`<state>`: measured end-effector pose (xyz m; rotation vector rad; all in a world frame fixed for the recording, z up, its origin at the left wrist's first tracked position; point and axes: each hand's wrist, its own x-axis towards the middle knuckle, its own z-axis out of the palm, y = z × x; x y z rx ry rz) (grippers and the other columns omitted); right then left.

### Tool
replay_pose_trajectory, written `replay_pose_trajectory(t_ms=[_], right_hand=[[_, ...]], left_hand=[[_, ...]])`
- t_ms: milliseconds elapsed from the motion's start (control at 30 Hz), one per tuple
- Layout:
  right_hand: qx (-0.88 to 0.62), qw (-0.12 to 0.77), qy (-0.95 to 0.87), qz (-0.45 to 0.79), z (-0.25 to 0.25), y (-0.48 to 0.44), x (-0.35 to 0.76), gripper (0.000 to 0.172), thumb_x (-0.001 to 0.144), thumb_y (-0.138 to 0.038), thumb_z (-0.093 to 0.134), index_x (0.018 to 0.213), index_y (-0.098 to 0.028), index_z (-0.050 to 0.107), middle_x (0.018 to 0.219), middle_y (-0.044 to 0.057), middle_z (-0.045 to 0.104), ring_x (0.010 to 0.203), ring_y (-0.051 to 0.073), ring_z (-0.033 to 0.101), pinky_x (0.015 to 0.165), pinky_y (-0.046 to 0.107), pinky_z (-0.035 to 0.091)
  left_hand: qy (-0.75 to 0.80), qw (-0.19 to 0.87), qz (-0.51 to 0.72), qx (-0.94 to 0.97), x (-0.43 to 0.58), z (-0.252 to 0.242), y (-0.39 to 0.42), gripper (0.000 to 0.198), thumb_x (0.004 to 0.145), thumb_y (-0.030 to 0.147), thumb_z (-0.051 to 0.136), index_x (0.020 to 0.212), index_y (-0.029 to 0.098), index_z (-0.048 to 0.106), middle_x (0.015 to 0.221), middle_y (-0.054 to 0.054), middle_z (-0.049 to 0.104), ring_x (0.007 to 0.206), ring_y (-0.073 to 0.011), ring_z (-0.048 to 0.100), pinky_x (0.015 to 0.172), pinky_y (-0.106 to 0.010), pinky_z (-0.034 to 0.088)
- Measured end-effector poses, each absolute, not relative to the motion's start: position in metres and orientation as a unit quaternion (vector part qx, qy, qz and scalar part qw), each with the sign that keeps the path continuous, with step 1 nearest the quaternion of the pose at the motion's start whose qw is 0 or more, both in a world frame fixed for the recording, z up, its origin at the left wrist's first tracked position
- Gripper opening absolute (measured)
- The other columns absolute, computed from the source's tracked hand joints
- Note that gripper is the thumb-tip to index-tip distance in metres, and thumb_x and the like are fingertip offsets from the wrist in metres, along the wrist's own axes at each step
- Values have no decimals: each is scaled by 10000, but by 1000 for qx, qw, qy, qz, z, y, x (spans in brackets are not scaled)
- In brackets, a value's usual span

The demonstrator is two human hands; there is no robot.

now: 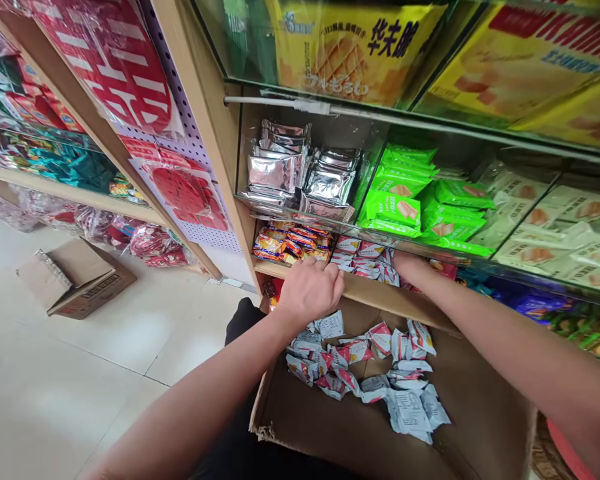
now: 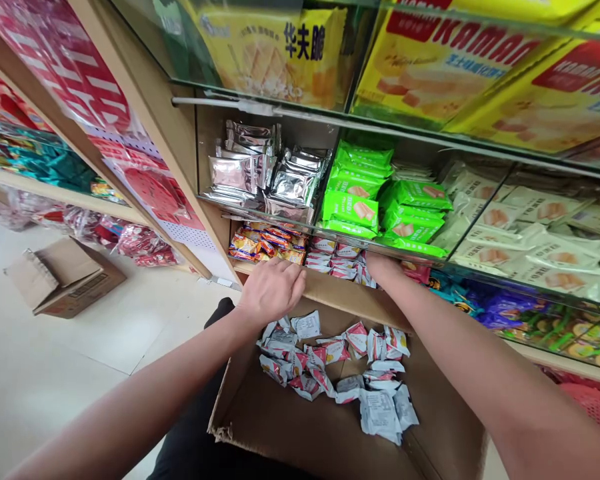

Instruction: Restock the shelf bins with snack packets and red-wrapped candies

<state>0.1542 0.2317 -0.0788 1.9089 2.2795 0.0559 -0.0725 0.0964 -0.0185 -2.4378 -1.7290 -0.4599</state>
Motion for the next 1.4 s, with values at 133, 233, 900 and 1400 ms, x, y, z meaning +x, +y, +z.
replay_pose_trajectory(t_ms=[133, 233, 900, 1400], right_hand=[[612, 137, 769, 124, -70, 213, 151, 347, 816, -79, 292, 987, -79, 594, 996, 204, 596, 950, 280, 552, 779, 425, 413], [597, 162, 776, 124, -66, 207, 149, 318, 796, -62, 328, 904, -64, 627, 901, 212, 624, 867, 288, 590, 702, 404, 450], [523, 197, 815, 152, -60, 198, 159, 286, 756, -26, 371, 872, -39, 632, 839, 224, 635, 781, 277, 621, 610, 353, 480], [536, 206, 805, 150, -59, 194, 152, 297, 796, -59, 351, 979, -39, 584, 837, 229, 624, 787, 260, 621, 618, 336, 475]], left_hand=[[-567, 58, -153, -807, -73, -18, 97, 355, 863, 306, 252, 736, 155, 548, 726, -68, 601, 737, -198, 524, 633, -325, 332], [-567, 57, -150, -808, -73, -18, 97, 360, 866, 308, 245, 740, 158, 547, 722, -66, 599, 742, -197, 524, 642, -324, 338], [-566, 82, -157, -805, -73, -19, 97, 343, 860, 297, 272, 710, 159, 548, 703, -63, 600, 721, -194, 525, 609, -322, 317], [-575, 56, -152, -802, -72, -18, 96, 331, 857, 297, 288, 723, 159, 558, 727, -71, 606, 751, -197, 527, 646, -325, 335]])
